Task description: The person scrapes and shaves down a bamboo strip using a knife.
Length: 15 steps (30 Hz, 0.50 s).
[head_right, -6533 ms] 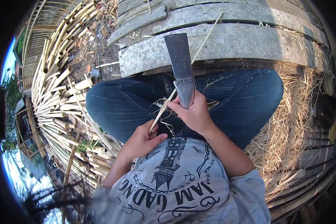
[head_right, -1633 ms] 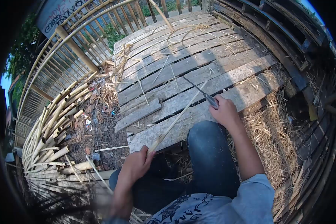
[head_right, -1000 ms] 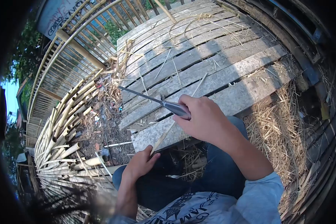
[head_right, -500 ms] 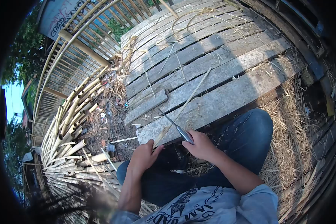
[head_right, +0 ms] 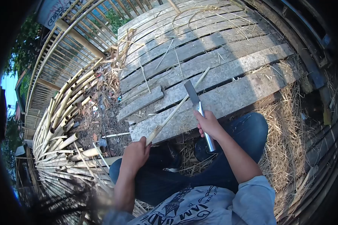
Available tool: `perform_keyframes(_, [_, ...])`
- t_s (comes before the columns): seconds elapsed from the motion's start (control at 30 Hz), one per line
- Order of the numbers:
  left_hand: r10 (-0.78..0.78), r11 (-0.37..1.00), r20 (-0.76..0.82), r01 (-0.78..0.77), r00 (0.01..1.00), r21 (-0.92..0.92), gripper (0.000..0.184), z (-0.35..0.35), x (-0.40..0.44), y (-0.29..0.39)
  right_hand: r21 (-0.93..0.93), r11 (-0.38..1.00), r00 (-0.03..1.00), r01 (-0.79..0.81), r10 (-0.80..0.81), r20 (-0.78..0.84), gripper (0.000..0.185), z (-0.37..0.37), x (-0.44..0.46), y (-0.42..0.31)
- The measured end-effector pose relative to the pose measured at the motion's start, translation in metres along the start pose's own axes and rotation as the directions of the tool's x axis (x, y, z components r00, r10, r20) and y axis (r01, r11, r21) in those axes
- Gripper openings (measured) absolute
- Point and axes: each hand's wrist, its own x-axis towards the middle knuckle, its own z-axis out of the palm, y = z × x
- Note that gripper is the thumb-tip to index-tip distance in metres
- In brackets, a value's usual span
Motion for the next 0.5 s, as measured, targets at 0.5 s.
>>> perform_keyframes(0.5, [0.007, 0.997, 0.095, 0.001, 0.995, -0.083, 0.030, 0.015, 0.016, -0.008, 0.184, 0.972, 0.988, -0.144, 0.130, 0.086, 0.042, -0.020, 0.014, -0.006])
